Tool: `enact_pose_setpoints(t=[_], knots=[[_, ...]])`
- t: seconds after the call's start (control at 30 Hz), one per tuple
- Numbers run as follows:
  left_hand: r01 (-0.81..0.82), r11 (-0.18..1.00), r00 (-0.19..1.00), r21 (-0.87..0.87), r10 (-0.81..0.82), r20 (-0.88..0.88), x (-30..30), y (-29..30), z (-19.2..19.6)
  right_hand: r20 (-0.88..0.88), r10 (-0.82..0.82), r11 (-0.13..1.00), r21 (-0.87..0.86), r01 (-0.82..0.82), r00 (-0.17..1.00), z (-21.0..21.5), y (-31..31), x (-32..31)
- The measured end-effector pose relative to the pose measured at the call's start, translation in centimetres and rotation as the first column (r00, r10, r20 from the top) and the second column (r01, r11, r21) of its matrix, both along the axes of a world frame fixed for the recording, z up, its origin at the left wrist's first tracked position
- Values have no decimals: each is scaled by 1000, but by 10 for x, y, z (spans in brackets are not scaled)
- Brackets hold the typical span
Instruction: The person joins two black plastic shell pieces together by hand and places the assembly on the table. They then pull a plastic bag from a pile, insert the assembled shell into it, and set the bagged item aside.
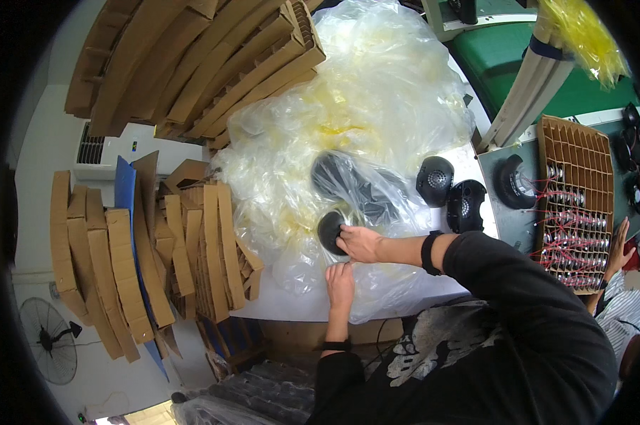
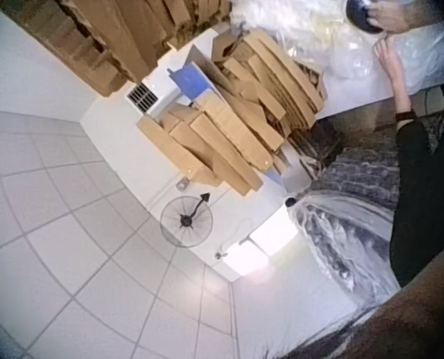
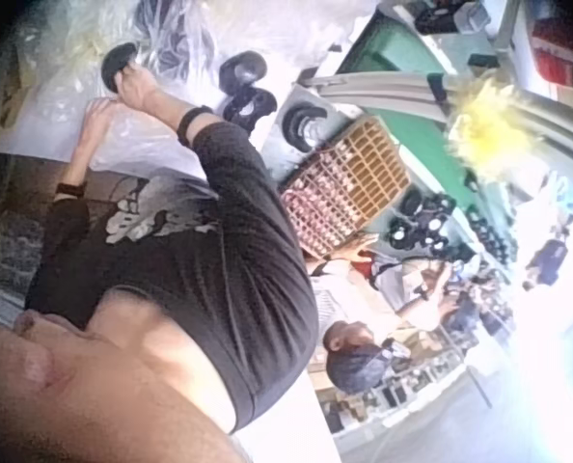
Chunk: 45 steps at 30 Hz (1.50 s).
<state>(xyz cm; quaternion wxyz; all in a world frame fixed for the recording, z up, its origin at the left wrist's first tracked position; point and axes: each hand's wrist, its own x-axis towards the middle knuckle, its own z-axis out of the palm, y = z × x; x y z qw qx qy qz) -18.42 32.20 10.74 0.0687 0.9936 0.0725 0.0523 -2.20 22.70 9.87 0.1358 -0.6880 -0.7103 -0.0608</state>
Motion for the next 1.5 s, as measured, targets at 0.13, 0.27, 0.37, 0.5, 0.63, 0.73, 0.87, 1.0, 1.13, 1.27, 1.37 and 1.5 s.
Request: enact_pose_setpoints(t=[0.13,0.27,0.37,0.5,0.63,0.73,0.87,1.0,1.13,1.27,1.37,1.5], knots=[[41,999,997,30,-39,-70,7,0,15,-314,-171,977,-176,119,934,13,14,5],[67,996,997,59,-64,-50,18,-23,17,-563,-343,922,-353,157,752,6,27,3],[-16,999,1000,-45,15,-19,20,-36,10,-761,-396,906,-414,85,515,7,34,11],[-121,993,992,4,121,-45,40,-61,24,-882,-471,858,-461,227,-11,7,27,17],[-64,995,997,71,66,-26,34,-51,24,-741,-313,911,-411,33,-594,41,10,48],[-17,993,1000,113,20,-24,30,-43,24,-740,-311,906,-420,48,-597,29,6,56],[-43,991,999,124,46,-15,10,-14,23,-724,-314,914,-405,10,-614,58,-6,52],[-49,990,998,133,43,50,19,-8,45,-759,-281,904,-414,102,-587,44,-18,44],[-147,921,949,-361,234,210,21,-16,55,-821,-214,917,-356,181,-529,31,-25,43],[-354,826,784,-439,518,342,62,-28,84,-855,-153,916,-311,254,-496,24,-35,27],[-441,808,744,-390,572,345,74,-23,64,-847,-109,918,-287,274,-520,32,-30,7],[-601,729,707,-328,676,208,88,-26,59,-745,13,917,-257,304,-667,29,-34,4]])
